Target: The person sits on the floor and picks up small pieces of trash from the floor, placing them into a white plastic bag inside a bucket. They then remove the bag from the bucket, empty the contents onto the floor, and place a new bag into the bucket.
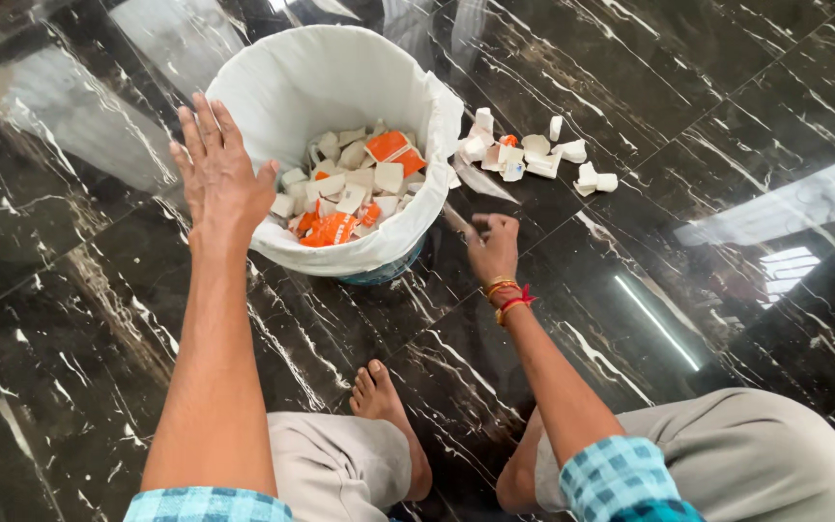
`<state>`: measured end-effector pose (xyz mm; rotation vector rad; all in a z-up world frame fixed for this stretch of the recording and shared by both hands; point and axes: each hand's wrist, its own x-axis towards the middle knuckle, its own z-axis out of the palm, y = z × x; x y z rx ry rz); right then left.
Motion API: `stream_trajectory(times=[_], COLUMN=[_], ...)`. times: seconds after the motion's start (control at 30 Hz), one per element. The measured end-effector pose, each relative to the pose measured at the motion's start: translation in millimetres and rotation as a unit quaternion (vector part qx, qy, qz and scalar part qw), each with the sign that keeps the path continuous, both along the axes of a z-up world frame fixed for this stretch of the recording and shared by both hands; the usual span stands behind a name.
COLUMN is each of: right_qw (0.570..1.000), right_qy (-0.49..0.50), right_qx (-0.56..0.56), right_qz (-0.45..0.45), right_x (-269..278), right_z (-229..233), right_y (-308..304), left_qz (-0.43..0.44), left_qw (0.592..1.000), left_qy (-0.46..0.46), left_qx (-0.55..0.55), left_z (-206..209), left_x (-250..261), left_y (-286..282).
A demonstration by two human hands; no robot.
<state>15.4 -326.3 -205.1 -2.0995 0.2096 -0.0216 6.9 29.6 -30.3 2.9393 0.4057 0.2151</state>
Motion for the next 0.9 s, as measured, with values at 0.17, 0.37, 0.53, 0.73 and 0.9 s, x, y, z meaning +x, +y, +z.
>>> stream_trajectory(times=[0.17,0.37,0.53,0.73,0.9], right_qw=[0.984,0.972,0.947,0.898,0.864], right_qy=[-0.002,0.018,0.019,-0.001,-0.005], right_qx=[-0.135,-0.165,-0.230,-0.327,-0.376], right_qz=[0.115,0.168,0.223,0.295,0.334], right_x=[1.6,23.8,45.7,84.1,125.0], right_z=[-62.5,-81.3,-76.5,-82.4,-128.9], right_y=[-33.7,-30.0,-23.3,-6.3,16.0], left_qz=[-0.016,-0.049,-0.068,-0.086,-0.063], left_qw=[1.000,0.998,0.997,0.995,0.991], left_qy=[0.000,-0.035,-0.036,-0.011,0.036], left_qx=[0.000,0.030,0.030,0.042,0.113], left_z=[5.8,11.1,12.0,16.3,17.5], left_x=[9.9,20.5,39.8,57.1,64.3], left_y=[4.8,14.3,13.9,5.4,-2.1])
